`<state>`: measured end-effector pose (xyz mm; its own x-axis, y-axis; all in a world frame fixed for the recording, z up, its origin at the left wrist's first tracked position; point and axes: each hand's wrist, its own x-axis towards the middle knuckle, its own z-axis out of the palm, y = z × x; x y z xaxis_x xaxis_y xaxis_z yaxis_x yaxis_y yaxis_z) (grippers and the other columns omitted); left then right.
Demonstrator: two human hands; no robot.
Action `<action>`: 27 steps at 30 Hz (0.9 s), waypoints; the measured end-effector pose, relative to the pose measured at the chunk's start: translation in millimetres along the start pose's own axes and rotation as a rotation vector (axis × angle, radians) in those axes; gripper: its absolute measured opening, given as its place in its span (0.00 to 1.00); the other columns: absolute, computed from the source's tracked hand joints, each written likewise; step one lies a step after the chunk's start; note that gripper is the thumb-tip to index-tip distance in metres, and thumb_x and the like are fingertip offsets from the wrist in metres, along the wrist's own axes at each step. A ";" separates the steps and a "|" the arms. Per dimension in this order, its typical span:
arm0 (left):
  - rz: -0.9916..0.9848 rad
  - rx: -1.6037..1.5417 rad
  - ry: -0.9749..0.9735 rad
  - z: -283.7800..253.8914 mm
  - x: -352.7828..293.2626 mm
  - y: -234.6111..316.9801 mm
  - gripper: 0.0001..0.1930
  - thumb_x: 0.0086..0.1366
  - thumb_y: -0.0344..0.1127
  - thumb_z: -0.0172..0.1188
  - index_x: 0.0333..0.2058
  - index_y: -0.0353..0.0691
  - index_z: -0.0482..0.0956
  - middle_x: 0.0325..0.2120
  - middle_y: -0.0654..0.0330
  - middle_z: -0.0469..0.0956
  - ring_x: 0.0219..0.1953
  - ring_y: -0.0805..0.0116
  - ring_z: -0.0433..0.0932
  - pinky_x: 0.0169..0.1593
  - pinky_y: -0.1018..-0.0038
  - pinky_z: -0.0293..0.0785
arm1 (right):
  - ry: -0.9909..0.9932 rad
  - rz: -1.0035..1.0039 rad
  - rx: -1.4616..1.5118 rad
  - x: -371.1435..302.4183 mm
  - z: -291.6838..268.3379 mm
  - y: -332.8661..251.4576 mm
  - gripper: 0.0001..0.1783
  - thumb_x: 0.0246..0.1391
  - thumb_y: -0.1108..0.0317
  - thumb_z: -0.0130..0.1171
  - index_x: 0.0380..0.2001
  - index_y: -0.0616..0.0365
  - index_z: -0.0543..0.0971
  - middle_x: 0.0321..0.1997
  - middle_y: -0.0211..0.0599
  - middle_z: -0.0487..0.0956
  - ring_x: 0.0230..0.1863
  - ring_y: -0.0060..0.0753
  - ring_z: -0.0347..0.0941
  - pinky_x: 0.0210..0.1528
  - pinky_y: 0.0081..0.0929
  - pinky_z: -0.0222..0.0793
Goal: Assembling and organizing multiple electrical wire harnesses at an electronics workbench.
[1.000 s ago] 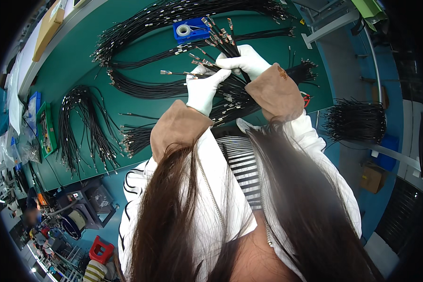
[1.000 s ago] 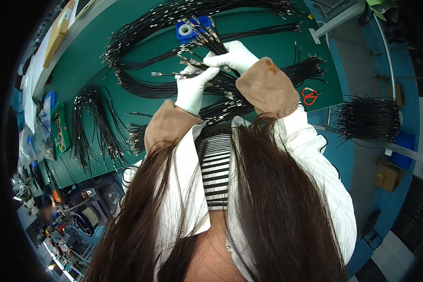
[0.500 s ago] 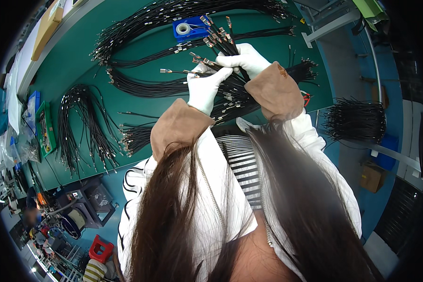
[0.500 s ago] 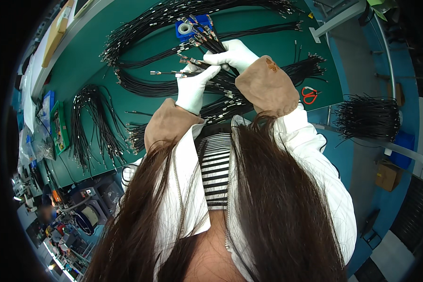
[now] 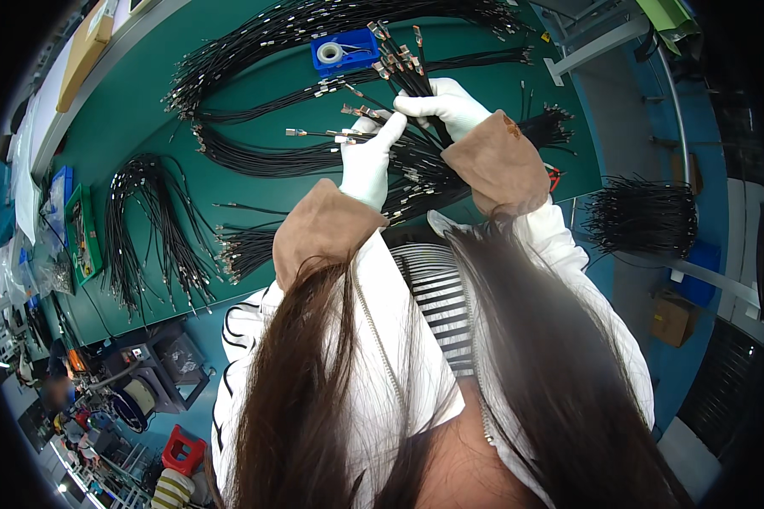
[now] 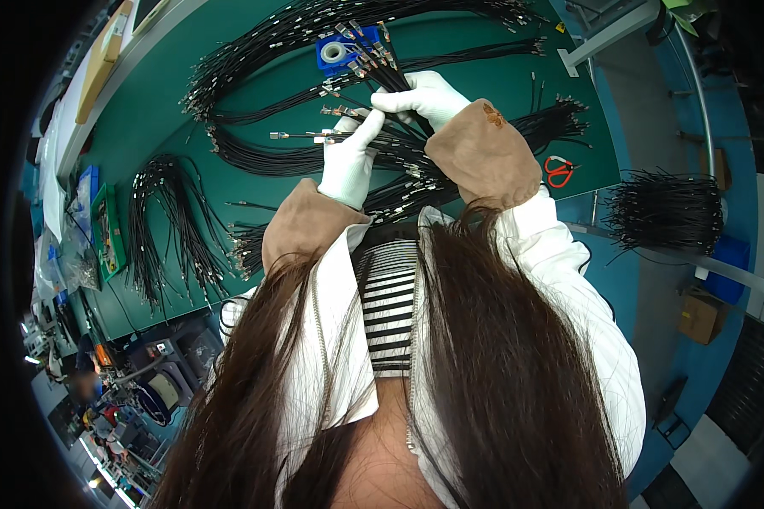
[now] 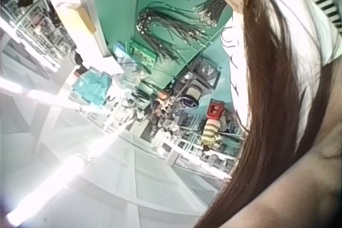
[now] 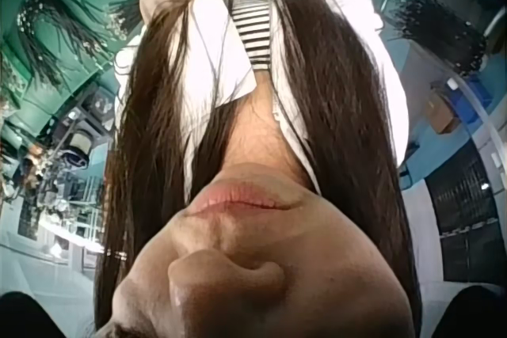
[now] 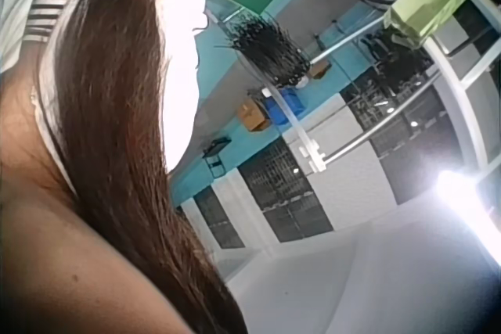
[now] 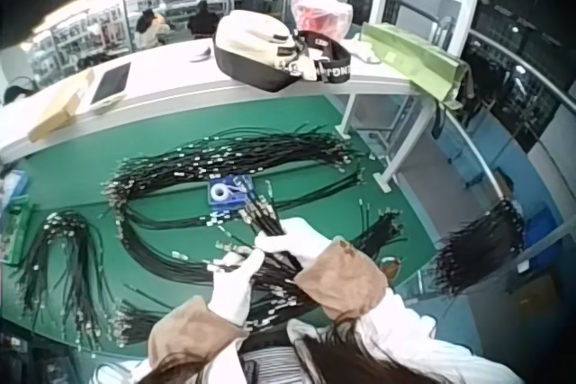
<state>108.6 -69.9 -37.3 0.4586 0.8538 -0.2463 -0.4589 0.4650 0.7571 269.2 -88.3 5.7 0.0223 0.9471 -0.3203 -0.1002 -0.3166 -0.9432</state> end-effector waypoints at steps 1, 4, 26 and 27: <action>0.007 -0.018 0.022 0.1 1.3 -1.2 0.07 0.55 0.28 0.67 0.31 0.37 0.79 0.28 0.64 0.79 0.29 0.78 0.73 0.34 0.80 0.67 | 0.028 -0.020 0.002 -0.2 0.0 -0.2 0.10 0.49 0.61 0.64 0.24 0.54 0.77 0.21 0.21 0.71 0.23 0.14 0.61 0.28 0.16 0.53; 0.019 0.024 0.063 -1.4 2.4 -0.3 0.06 0.55 0.29 0.66 0.30 0.38 0.78 0.27 0.64 0.79 0.28 0.78 0.73 0.34 0.80 0.66 | 0.061 -0.020 0.035 -1.2 -2.3 -1.2 0.11 0.52 0.60 0.61 0.26 0.56 0.78 0.22 0.23 0.71 0.25 0.15 0.63 0.29 0.16 0.55; 0.082 0.177 -0.033 5.9 0.1 7.9 0.05 0.54 0.24 0.66 0.26 0.37 0.78 0.23 0.68 0.76 0.25 0.80 0.71 0.29 0.81 0.66 | 0.004 0.009 0.058 -3.3 5.4 -5.3 0.14 0.48 0.62 0.66 0.34 0.61 0.81 0.25 0.25 0.75 0.23 0.12 0.61 0.27 0.15 0.54; 0.085 0.176 -0.045 4.2 1.1 6.8 0.05 0.54 0.24 0.66 0.27 0.36 0.78 0.23 0.67 0.76 0.25 0.80 0.71 0.29 0.81 0.67 | 0.009 0.018 0.085 -5.6 7.5 -8.5 0.15 0.47 0.62 0.67 0.33 0.62 0.80 0.25 0.27 0.77 0.23 0.13 0.62 0.26 0.15 0.55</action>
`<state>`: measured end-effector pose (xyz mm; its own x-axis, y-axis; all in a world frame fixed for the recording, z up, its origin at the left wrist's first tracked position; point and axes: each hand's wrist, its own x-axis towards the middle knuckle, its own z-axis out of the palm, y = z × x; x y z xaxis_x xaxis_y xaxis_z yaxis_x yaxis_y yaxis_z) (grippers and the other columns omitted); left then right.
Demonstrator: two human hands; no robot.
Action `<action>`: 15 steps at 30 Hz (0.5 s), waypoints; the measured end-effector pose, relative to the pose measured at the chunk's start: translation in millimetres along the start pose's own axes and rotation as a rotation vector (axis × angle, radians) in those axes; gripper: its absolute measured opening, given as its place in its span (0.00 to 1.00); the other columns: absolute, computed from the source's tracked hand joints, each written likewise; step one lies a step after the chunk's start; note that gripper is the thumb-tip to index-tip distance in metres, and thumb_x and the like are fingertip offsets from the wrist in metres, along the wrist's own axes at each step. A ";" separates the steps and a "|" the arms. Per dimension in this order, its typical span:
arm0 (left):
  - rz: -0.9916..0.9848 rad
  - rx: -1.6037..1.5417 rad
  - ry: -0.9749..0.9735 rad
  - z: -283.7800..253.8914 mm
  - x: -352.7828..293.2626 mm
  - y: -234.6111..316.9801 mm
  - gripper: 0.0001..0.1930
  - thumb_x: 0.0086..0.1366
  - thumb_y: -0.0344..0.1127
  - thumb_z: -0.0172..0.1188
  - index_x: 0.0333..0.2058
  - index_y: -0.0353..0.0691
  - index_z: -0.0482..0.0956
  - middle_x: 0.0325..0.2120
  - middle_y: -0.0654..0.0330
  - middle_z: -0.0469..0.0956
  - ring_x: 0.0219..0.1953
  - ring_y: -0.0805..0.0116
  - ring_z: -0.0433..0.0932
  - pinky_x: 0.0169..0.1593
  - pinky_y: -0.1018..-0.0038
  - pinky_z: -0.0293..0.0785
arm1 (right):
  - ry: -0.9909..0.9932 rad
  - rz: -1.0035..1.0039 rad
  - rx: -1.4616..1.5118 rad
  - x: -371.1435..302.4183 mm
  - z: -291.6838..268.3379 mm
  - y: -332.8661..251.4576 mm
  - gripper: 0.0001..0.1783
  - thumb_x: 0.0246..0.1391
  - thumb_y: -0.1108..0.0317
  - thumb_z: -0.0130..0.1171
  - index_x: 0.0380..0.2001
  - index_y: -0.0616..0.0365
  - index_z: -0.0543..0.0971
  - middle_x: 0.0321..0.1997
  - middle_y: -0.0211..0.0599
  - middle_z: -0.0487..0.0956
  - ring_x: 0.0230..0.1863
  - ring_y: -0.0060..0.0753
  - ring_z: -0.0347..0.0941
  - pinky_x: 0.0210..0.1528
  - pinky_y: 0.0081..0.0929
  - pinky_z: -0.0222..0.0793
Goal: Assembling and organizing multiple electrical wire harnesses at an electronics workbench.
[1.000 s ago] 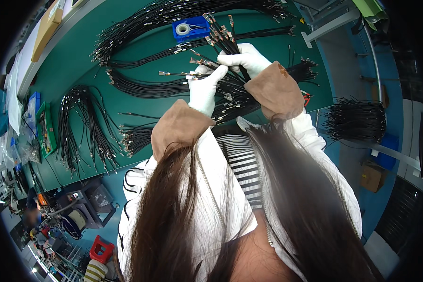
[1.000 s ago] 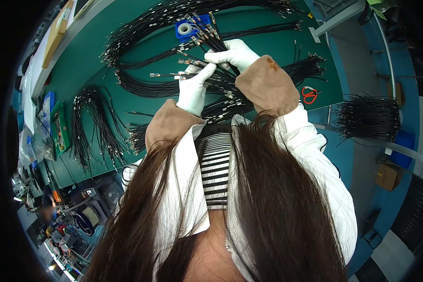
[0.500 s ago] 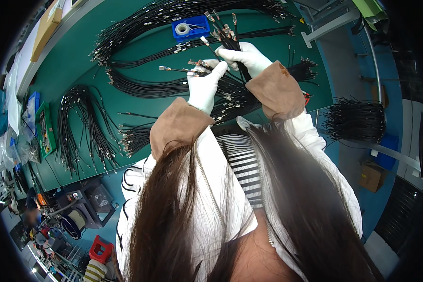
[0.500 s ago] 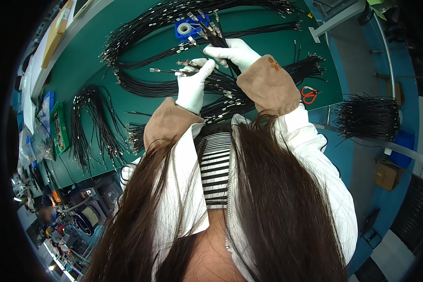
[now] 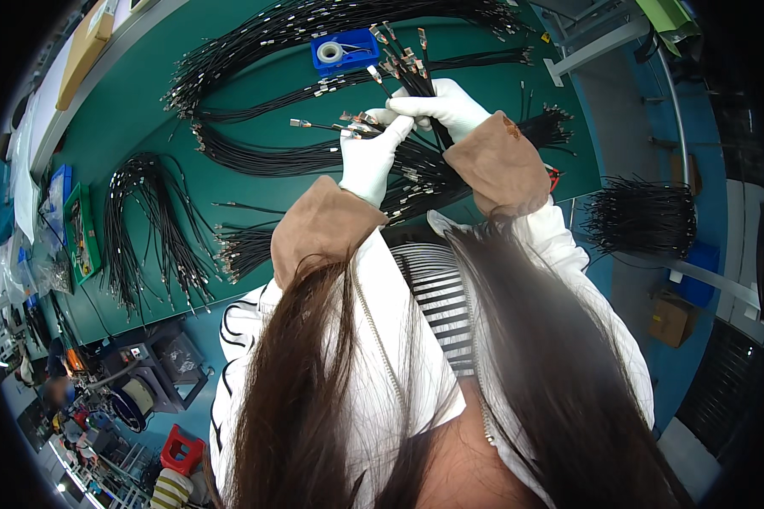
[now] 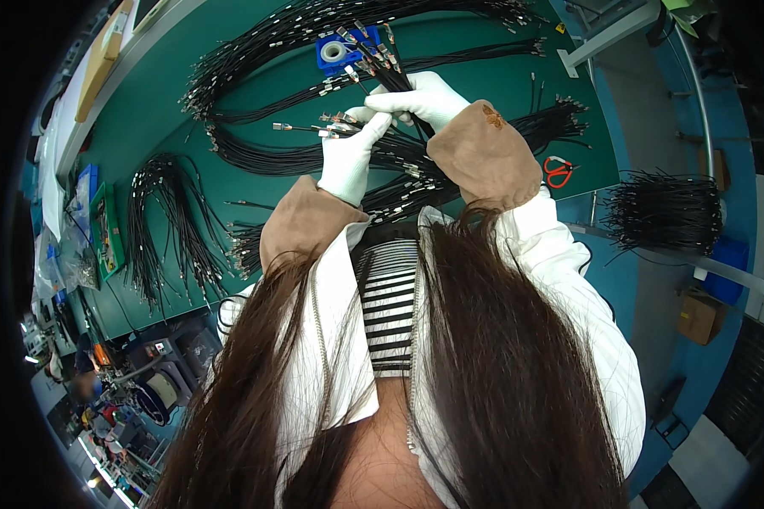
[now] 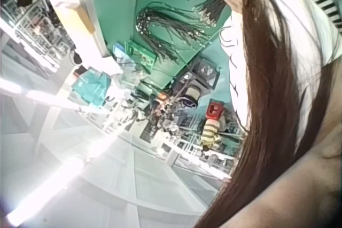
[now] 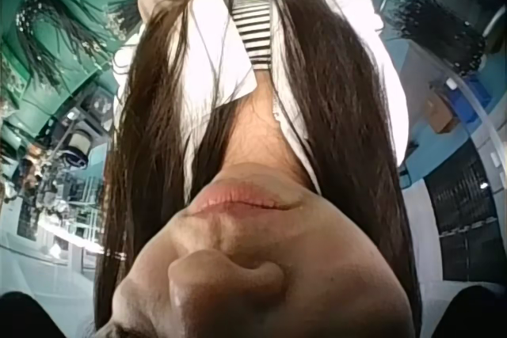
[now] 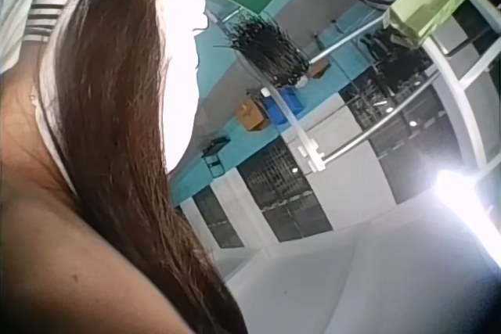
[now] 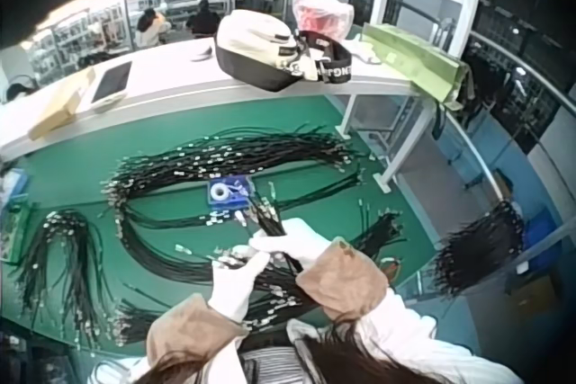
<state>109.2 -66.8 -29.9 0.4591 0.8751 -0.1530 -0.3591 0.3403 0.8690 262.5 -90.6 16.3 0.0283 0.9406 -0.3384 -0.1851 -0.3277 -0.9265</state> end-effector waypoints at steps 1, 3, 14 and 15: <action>0.005 -0.001 -0.011 -1.9 0.7 -1.5 0.04 0.54 0.24 0.66 0.27 0.36 0.78 0.23 0.67 0.77 0.25 0.80 0.72 0.29 0.81 0.67 | 0.003 0.009 0.027 -1.2 1.8 -2.0 0.16 0.46 0.62 0.69 0.33 0.63 0.80 0.25 0.30 0.78 0.22 0.13 0.63 0.25 0.15 0.56; -0.007 -0.009 -0.040 -6.8 1.5 -3.9 0.03 0.56 0.24 0.64 0.29 0.35 0.79 0.25 0.64 0.78 0.27 0.78 0.74 0.33 0.81 0.68 | 0.008 0.021 0.009 1.8 0.5 2.3 0.15 0.45 0.63 0.69 0.32 0.63 0.81 0.24 0.29 0.78 0.22 0.13 0.62 0.24 0.15 0.55; -0.046 -0.079 -0.131 -6.5 4.1 -11.0 0.04 0.56 0.25 0.63 0.31 0.32 0.80 0.27 0.62 0.80 0.29 0.77 0.76 0.34 0.80 0.70 | 0.023 -0.022 -0.093 -1.8 -3.8 -0.4 0.12 0.43 0.64 0.70 0.26 0.61 0.82 0.21 0.26 0.76 0.19 0.12 0.62 0.23 0.13 0.54; -0.054 -0.086 -0.126 -5.1 3.2 -10.2 0.04 0.56 0.25 0.63 0.31 0.33 0.80 0.27 0.62 0.80 0.29 0.77 0.75 0.34 0.80 0.70 | 0.023 -0.018 -0.102 -3.5 -2.7 -3.5 0.11 0.43 0.64 0.70 0.25 0.61 0.81 0.21 0.27 0.77 0.19 0.12 0.62 0.23 0.13 0.54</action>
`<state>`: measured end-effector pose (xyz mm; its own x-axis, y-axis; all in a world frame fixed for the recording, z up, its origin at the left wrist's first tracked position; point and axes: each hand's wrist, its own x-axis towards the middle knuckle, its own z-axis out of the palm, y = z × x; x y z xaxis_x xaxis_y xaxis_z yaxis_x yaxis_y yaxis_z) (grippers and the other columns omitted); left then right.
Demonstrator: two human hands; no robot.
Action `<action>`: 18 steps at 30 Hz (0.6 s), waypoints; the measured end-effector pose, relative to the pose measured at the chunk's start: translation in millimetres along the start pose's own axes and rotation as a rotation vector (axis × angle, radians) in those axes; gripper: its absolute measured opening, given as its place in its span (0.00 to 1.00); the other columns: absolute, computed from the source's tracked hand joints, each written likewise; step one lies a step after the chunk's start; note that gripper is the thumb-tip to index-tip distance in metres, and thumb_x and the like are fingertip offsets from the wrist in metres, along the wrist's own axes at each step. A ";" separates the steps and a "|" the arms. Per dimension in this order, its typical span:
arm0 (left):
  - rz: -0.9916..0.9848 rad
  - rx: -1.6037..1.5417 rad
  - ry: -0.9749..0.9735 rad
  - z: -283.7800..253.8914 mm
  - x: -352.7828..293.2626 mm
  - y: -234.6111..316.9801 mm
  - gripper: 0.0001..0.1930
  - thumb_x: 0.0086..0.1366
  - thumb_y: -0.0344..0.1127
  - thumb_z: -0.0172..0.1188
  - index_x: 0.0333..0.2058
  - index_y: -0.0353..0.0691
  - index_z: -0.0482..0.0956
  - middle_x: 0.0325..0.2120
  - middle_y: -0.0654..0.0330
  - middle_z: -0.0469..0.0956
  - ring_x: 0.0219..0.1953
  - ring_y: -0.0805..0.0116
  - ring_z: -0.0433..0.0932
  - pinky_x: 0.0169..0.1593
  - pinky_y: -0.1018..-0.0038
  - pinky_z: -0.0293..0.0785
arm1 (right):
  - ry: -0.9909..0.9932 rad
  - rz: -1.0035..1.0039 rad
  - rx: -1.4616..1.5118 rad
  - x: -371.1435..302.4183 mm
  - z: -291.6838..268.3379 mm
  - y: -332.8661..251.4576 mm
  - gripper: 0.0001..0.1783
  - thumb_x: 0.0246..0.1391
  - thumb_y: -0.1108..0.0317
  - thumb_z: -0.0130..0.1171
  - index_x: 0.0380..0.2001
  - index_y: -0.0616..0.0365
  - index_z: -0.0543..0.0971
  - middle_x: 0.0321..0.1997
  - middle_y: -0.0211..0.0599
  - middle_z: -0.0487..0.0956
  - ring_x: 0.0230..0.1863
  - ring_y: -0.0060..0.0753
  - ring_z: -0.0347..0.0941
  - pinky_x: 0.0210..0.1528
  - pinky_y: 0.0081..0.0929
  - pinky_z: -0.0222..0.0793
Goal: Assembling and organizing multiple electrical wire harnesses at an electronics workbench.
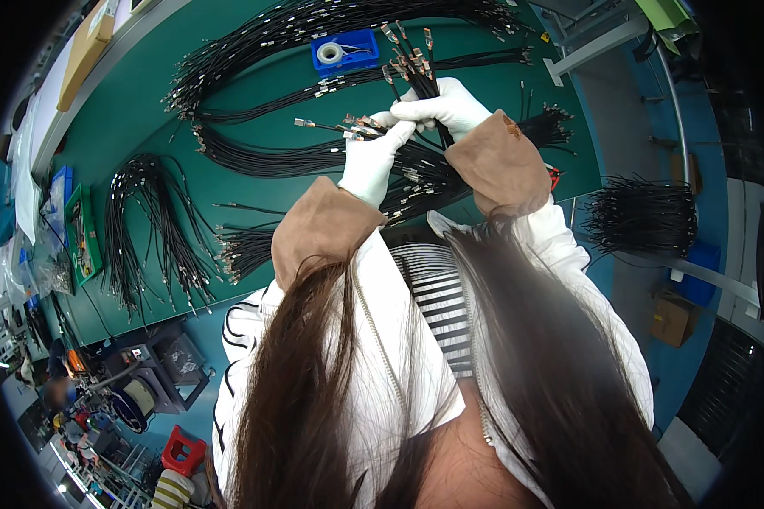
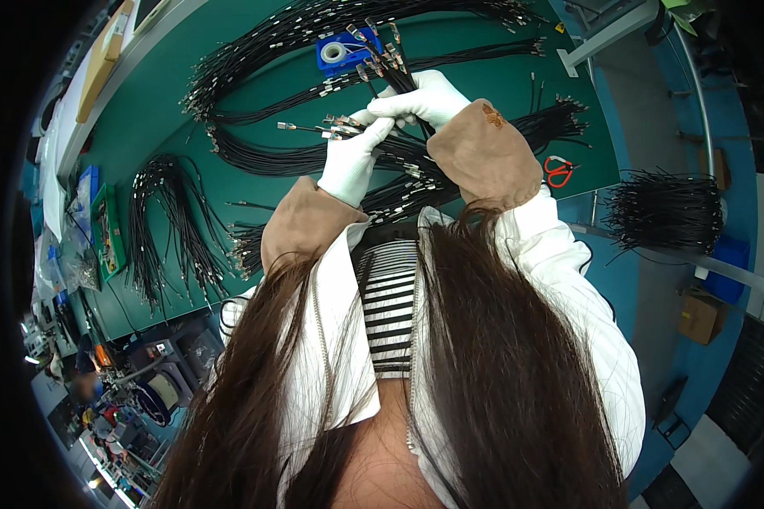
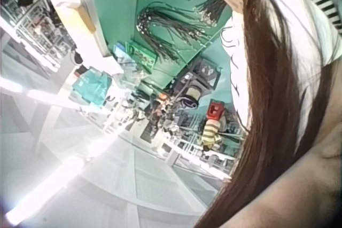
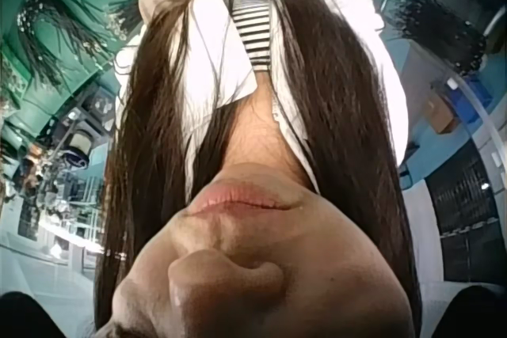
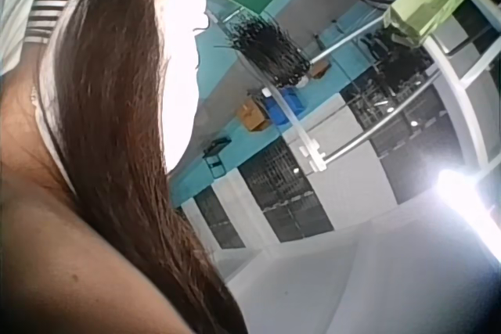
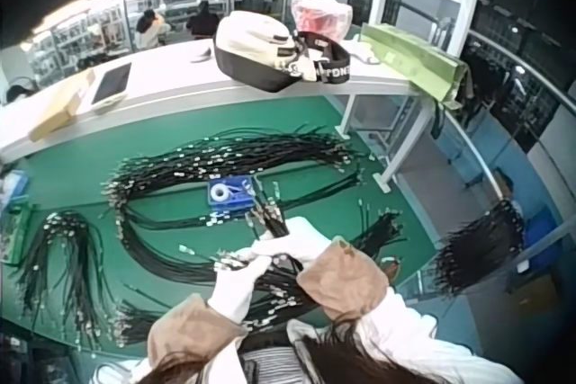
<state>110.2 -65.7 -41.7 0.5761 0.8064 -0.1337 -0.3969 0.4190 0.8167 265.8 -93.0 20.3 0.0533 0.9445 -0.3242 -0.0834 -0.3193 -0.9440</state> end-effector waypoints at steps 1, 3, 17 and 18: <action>-0.007 -0.006 0.006 1.0 -0.4 0.8 0.04 0.57 0.25 0.63 0.32 0.33 0.81 0.27 0.62 0.80 0.29 0.77 0.75 0.34 0.81 0.69 | -0.002 0.003 -0.008 -0.6 0.4 -1.3 0.11 0.42 0.64 0.70 0.25 0.61 0.81 0.21 0.27 0.77 0.20 0.13 0.63 0.23 0.13 0.55; -0.021 0.003 0.004 -0.7 0.8 -0.2 0.04 0.57 0.25 0.62 0.32 0.33 0.81 0.27 0.63 0.80 0.29 0.78 0.75 0.33 0.81 0.69 | 0.001 -0.002 -0.005 0.9 0.9 0.2 0.11 0.42 0.65 0.70 0.24 0.61 0.81 0.21 0.28 0.77 0.19 0.13 0.64 0.23 0.13 0.55; -0.075 -0.063 -0.093 -5.8 -0.2 -0.3 0.07 0.62 0.27 0.59 0.38 0.33 0.78 0.33 0.60 0.79 0.35 0.74 0.76 0.40 0.79 0.71 | 0.012 0.068 0.059 7.5 -1.5 7.8 0.11 0.42 0.68 0.70 0.26 0.65 0.82 0.25 0.36 0.81 0.20 0.16 0.66 0.23 0.16 0.59; -0.086 -0.060 -0.099 -5.9 -0.4 0.3 0.07 0.62 0.27 0.58 0.39 0.33 0.78 0.33 0.60 0.79 0.35 0.74 0.77 0.40 0.78 0.72 | 0.005 0.066 0.068 6.6 -0.6 5.8 0.11 0.42 0.68 0.70 0.26 0.65 0.81 0.25 0.35 0.81 0.20 0.16 0.66 0.23 0.16 0.59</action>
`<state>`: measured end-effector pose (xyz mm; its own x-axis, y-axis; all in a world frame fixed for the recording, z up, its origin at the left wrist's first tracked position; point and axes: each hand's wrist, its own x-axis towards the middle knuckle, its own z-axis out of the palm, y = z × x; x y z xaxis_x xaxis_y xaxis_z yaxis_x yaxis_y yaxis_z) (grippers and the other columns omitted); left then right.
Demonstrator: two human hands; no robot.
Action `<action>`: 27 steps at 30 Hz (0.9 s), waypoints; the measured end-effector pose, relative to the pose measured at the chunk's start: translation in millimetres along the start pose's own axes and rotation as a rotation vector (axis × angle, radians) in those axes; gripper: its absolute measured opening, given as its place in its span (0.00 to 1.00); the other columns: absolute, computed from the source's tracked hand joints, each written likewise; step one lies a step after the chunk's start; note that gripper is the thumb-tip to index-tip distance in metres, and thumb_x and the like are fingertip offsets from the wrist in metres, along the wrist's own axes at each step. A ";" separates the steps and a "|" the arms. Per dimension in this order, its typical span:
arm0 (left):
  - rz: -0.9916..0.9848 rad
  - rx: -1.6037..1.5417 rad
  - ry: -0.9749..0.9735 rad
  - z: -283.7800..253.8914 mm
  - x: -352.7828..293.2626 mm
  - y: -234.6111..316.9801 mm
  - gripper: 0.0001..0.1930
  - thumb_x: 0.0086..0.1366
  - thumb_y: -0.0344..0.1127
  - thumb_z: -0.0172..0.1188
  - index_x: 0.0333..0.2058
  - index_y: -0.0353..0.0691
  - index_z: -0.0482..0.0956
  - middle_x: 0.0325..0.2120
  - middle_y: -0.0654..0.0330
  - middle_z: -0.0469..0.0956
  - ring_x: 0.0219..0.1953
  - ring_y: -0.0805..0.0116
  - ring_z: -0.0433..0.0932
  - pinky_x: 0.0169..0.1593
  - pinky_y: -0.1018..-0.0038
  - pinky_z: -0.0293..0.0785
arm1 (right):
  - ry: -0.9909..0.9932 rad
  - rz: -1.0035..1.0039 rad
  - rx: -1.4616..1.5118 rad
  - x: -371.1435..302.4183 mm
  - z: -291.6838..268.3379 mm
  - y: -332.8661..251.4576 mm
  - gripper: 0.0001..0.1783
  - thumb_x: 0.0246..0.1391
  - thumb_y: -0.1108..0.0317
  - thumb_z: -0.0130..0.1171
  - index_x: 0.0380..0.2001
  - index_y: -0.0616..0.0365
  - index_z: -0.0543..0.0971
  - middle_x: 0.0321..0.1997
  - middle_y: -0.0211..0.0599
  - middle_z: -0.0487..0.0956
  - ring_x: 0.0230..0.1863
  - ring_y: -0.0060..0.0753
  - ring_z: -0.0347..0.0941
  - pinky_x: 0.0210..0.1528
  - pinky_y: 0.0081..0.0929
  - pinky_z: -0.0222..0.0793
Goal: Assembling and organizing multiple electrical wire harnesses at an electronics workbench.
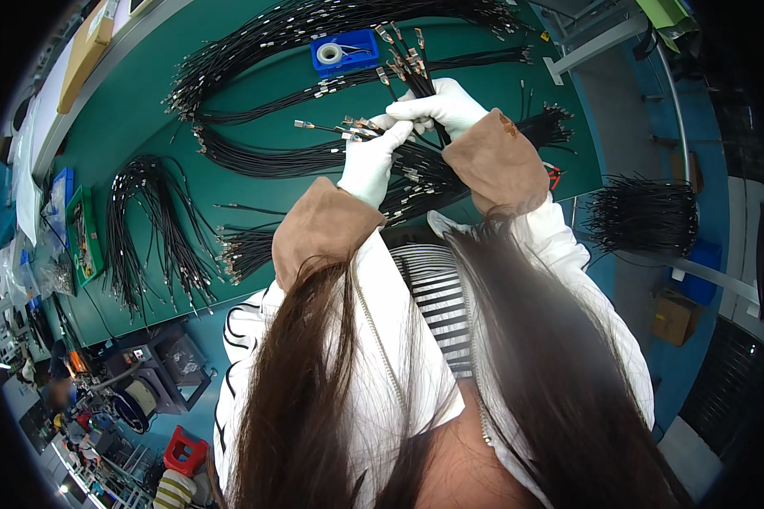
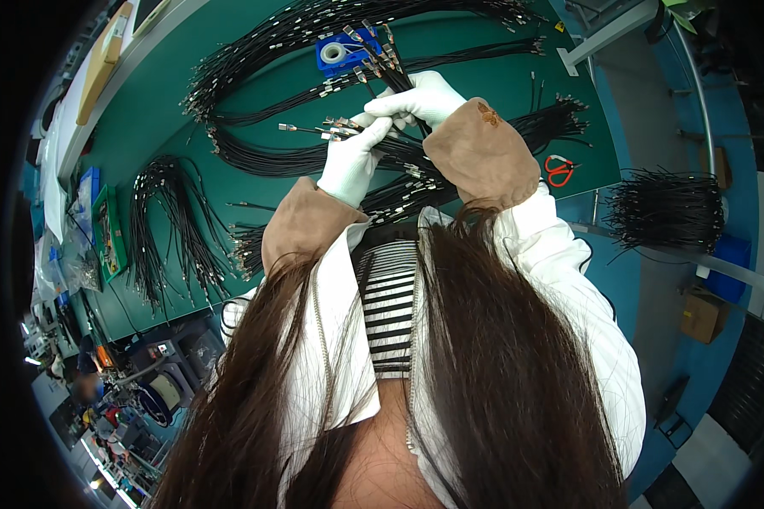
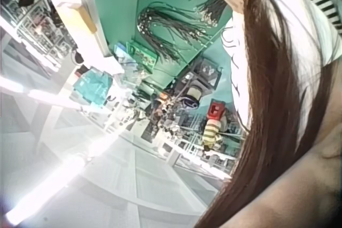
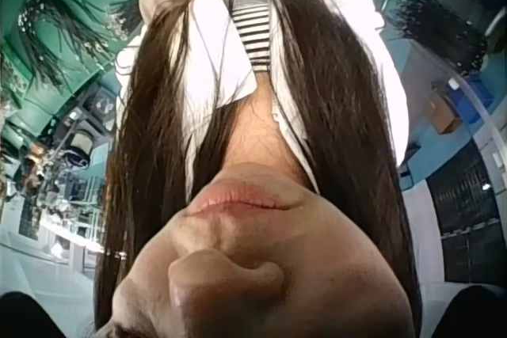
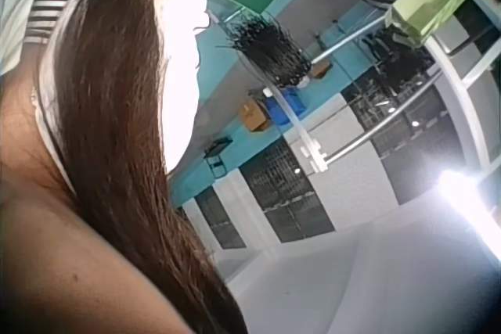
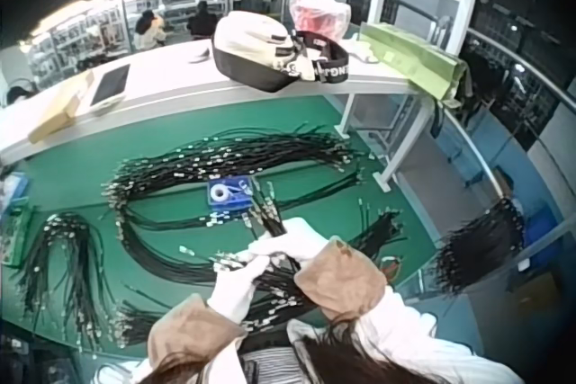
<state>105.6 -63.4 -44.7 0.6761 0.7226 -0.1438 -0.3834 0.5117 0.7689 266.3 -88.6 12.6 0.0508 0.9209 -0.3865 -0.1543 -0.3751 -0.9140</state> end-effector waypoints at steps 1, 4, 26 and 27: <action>-0.012 0.002 -0.005 -0.1 -0.3 0.5 0.07 0.62 0.28 0.58 0.39 0.32 0.78 0.33 0.60 0.79 0.35 0.74 0.77 0.40 0.78 0.72 | -0.007 -0.001 0.009 -0.7 1.1 -1.0 0.11 0.42 0.68 0.70 0.27 0.64 0.81 0.24 0.35 0.80 0.20 0.16 0.66 0.23 0.16 0.59; -0.015 -0.052 0.098 10.4 -3.8 4.4 0.08 0.55 0.24 0.64 0.35 0.33 0.80 0.30 0.61 0.80 0.31 0.76 0.75 0.35 0.80 0.69 | 0.035 -0.004 0.063 -2.5 3.3 -0.9 0.12 0.42 0.67 0.70 0.27 0.63 0.81 0.21 0.29 0.77 0.20 0.15 0.65 0.24 0.15 0.58; 0.068 0.017 0.256 8.6 -3.9 1.2 0.09 0.52 0.30 0.69 0.29 0.38 0.77 0.25 0.64 0.78 0.25 0.78 0.73 0.28 0.81 0.67 | -0.038 -0.066 -0.076 -3.2 0.6 0.5 0.17 0.47 0.64 0.68 0.37 0.63 0.80 0.22 0.27 0.75 0.21 0.15 0.64 0.25 0.16 0.58; 0.041 0.041 0.258 9.1 -4.7 1.9 0.08 0.54 0.29 0.67 0.30 0.37 0.76 0.26 0.63 0.78 0.27 0.77 0.75 0.29 0.79 0.70 | -0.041 -0.064 -0.074 -1.4 1.3 2.6 0.17 0.47 0.64 0.68 0.37 0.63 0.80 0.22 0.27 0.75 0.21 0.15 0.64 0.25 0.16 0.58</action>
<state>107.4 -70.0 -36.8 0.4760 0.8396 -0.2617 -0.3779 0.4640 0.8012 264.5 -90.8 10.9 0.0178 0.9463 -0.3227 -0.0787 -0.3204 -0.9440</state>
